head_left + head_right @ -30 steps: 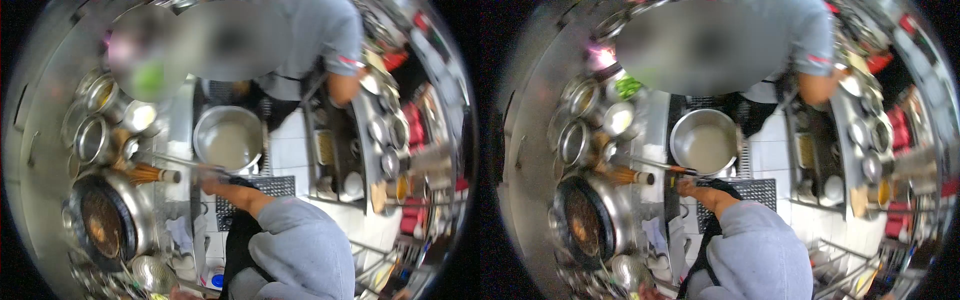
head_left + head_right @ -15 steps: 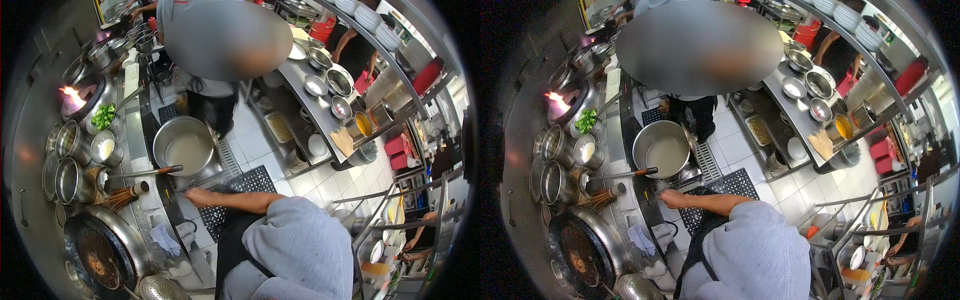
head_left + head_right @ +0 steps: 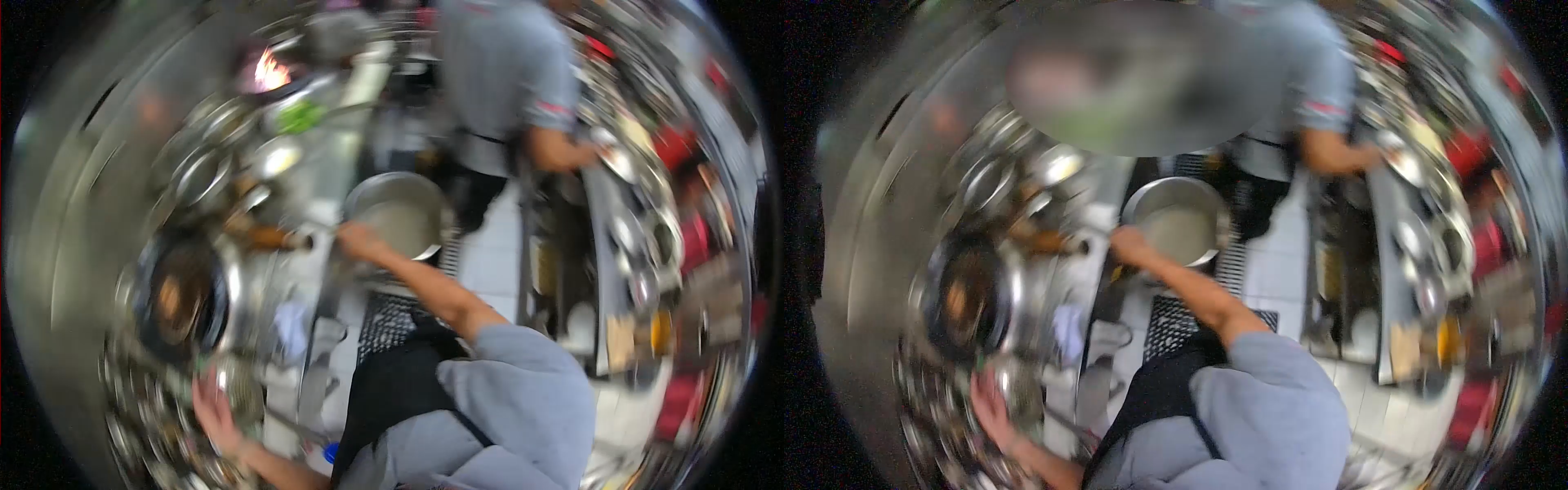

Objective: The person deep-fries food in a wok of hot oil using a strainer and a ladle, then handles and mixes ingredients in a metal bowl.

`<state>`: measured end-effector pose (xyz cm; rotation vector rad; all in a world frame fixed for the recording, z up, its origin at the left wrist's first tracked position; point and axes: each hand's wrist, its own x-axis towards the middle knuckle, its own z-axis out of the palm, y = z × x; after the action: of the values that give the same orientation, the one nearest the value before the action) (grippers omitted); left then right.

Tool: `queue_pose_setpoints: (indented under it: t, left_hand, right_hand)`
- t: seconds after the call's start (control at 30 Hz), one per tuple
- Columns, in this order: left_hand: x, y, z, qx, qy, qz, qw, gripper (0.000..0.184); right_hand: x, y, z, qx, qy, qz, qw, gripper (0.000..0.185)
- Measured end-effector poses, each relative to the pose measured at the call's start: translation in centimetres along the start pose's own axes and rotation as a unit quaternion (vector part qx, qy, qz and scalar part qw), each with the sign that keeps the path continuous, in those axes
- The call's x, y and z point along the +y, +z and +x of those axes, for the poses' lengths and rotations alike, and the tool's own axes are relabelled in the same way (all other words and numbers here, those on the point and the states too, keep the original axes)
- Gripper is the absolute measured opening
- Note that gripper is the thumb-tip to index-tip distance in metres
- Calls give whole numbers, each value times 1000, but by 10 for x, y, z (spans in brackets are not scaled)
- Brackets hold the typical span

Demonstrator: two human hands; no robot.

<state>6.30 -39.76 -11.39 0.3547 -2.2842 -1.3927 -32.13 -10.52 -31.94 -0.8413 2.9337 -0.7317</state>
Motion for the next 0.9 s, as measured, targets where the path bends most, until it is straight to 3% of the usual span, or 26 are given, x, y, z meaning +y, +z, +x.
queue_pose_setpoints:
  t: [0.03,0.07,0.1,0.13,0.17,0.23,0.3,0.33,0.37,0.53,0.63,0.73,0.83,0.9]
  left_hand:
    - [-17,2,6,34,-5,-108,994,80]
    - [-31,8,10,120,8,-94,988,55]
    - [-38,-3,27,69,-125,-251,957,44]
    - [-46,-14,43,71,-282,-445,847,36]
    - [-54,-24,61,119,-415,-556,710,32]
    - [-78,-26,71,118,-412,-570,701,33]
    - [-82,-20,69,111,-398,-533,739,28]
    - [-92,-17,65,118,-371,-477,788,23]
    - [-86,-12,57,123,-361,-466,799,22]
    - [-60,5,24,167,-315,-444,822,23]
    - [-52,6,9,168,-314,-450,819,23]
    - [-41,6,1,170,-305,-434,830,23]
    - [-36,6,-7,186,-302,-427,832,23]
    - [-40,4,-13,191,-294,-426,834,24]
  right_hand:
    - [-1,-2,0,-12,-10,-7,1000,20]
    - [-1,-4,0,-24,-20,-13,999,26]
    - [16,18,9,-69,3,2,998,33]
    - [15,13,6,-81,26,56,995,33]
    - [27,30,8,-67,24,65,995,36]
    - [37,40,16,-39,3,106,994,36]
    - [25,20,17,-43,23,139,989,32]
    - [14,4,14,-69,50,188,979,27]
    - [3,-11,8,-95,81,235,964,23]
    - [-53,-70,-39,-74,58,341,935,15]
    - [-116,-115,-51,-195,53,440,875,14]
    - [-170,-139,-48,-217,-35,506,834,12]
    - [-209,-158,-34,-314,-28,523,792,12]
    - [-233,-155,-28,-319,-51,499,804,12]
